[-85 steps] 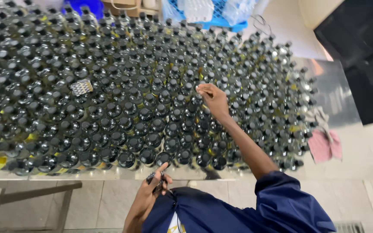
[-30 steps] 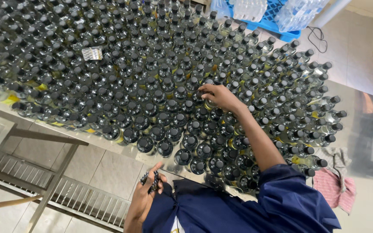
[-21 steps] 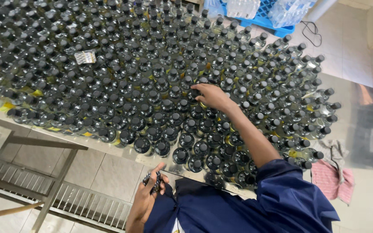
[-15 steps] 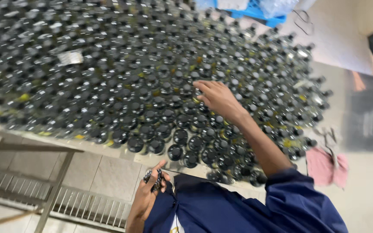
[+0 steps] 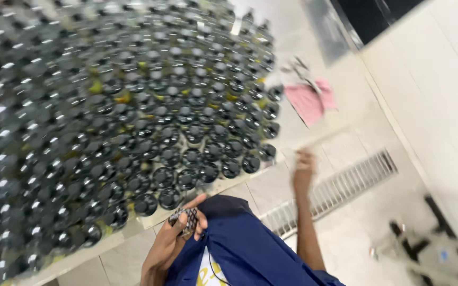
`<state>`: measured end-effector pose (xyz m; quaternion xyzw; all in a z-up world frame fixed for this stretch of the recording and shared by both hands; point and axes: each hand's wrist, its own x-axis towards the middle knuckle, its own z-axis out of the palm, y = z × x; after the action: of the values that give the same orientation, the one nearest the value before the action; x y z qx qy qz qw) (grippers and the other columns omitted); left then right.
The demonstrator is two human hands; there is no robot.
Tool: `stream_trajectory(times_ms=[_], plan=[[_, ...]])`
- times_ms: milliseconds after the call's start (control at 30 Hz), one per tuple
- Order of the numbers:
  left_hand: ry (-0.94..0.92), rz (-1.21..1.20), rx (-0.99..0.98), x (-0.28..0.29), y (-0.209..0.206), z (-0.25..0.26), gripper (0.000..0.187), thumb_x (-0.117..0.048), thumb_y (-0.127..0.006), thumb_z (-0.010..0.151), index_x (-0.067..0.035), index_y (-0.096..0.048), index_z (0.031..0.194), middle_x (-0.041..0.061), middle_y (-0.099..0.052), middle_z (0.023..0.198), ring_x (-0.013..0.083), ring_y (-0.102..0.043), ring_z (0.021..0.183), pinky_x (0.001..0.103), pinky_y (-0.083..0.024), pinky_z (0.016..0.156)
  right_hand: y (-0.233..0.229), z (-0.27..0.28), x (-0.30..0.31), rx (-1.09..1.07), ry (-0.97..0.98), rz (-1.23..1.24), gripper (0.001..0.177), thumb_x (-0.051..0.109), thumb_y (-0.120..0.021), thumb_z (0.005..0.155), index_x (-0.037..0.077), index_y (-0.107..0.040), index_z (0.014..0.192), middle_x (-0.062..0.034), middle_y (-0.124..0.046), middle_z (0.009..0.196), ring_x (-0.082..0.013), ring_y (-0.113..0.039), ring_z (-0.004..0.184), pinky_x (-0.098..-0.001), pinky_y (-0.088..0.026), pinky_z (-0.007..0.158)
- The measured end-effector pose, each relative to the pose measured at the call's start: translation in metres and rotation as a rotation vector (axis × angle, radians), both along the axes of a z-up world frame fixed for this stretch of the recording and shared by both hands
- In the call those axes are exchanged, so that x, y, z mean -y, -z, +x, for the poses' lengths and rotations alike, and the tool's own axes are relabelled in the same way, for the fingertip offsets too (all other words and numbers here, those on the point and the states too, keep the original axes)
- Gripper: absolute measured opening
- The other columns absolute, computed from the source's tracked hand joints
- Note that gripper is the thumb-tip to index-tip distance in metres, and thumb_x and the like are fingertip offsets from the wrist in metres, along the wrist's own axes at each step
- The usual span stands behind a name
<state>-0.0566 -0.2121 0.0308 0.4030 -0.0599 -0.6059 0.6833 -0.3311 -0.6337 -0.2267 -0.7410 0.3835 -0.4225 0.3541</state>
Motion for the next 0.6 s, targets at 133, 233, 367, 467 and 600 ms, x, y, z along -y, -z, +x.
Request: stream_trajectory(times_ms=[133,233,367,467,600], plan=[[0.101,-0.033,-0.031,0.015,0.000,-0.002,0.087,-0.048,-0.062,0.102,0.003,-0.042,0.169,0.015,-0.071,0.098,0.0190,-0.056,0.074,0.035,-0.047,0.071,0.014,0.034,-0.060,-0.513,-0.063,-0.076,0.042,0.022,-0.048,0.099,0.010,-0.059,0.138,-0.0142,-0.060,0.129,-0.0365,-0.058,0.112,-0.0513,-0.042,0.099],[0.155,0.015,-0.011,0.014,-0.001,-0.006,0.094,-0.054,-0.067,0.095,0.000,-0.046,0.169,0.014,-0.070,0.097,0.0183,-0.056,0.075,0.033,-0.046,0.070,0.059,0.032,-0.065,-0.822,-0.158,-0.183,0.063,0.027,-0.056,0.112,0.002,-0.034,0.165,-0.0305,-0.033,0.174,-0.0445,-0.014,0.169,-0.0677,-0.012,0.132],[0.060,0.008,0.015,-0.001,-0.001,-0.001,0.085,-0.046,-0.063,0.101,0.004,-0.046,0.167,0.015,-0.071,0.097,0.0187,-0.058,0.073,0.034,-0.048,0.067,0.058,0.032,-0.055,-0.924,-0.104,-0.141,0.052,0.025,-0.049,0.111,0.019,-0.043,0.163,-0.0134,-0.036,0.179,-0.0427,-0.020,0.169,-0.0740,-0.013,0.127],[-0.060,0.020,-0.023,-0.018,0.005,-0.002,0.083,-0.044,-0.061,0.103,0.005,-0.044,0.168,0.014,-0.071,0.098,0.0183,-0.058,0.073,0.034,-0.049,0.067,0.067,0.010,-0.038,-0.849,-0.032,-0.045,0.049,0.033,-0.049,0.113,0.026,-0.050,0.161,-0.0076,-0.037,0.178,-0.0389,-0.022,0.168,-0.0700,-0.009,0.129],[-0.300,0.018,-0.103,-0.034,0.012,-0.001,0.079,-0.042,-0.063,0.103,0.007,-0.050,0.163,0.013,-0.070,0.099,0.0150,-0.060,0.077,0.030,-0.047,0.066,-0.026,0.002,-0.026,-0.297,0.139,-0.289,0.053,0.005,-0.081,0.097,-0.003,-0.062,0.146,-0.0237,-0.065,0.139,-0.0420,-0.060,0.132,-0.0529,-0.042,0.119]])
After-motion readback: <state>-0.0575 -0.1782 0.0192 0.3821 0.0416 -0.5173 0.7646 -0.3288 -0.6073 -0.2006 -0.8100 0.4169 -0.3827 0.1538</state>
